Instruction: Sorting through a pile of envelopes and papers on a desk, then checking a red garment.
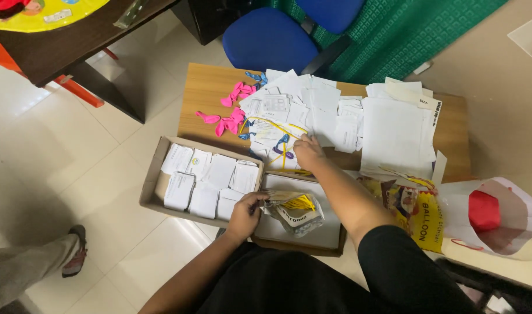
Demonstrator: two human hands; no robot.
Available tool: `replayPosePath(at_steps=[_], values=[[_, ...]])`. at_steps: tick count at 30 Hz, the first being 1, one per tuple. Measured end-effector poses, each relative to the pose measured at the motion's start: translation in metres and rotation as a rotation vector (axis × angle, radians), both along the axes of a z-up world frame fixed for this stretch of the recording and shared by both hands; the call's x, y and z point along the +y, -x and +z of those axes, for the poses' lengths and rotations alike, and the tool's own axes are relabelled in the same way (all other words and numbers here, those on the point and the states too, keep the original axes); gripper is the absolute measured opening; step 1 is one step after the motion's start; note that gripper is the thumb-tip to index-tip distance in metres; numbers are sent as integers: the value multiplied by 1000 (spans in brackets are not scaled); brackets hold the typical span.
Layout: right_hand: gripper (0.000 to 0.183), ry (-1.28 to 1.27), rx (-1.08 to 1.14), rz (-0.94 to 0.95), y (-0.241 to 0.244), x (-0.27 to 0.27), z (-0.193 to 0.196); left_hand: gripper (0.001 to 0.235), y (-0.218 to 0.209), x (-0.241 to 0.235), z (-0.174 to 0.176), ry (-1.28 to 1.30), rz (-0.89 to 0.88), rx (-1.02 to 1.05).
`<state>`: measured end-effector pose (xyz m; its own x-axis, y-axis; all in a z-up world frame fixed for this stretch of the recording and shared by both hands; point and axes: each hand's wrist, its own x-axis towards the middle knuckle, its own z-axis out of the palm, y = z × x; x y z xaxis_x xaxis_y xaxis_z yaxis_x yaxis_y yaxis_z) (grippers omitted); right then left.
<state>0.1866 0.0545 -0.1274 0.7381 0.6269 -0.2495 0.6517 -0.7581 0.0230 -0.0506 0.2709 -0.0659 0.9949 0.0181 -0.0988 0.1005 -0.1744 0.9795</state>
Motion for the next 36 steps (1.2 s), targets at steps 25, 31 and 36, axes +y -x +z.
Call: replayPosePath(at_steps=[25,31,36], values=[[21,-1706,408,-542,132,-21,221,38,-126,2,81,-40,-289,-256],[19,-1250,65,-569,149,-6,238,37,-102,-18,159,-50,-364,-394],[15,-1503,207,-486,150,-2,230,45,-102,-29,149,-83,-414,-650]])
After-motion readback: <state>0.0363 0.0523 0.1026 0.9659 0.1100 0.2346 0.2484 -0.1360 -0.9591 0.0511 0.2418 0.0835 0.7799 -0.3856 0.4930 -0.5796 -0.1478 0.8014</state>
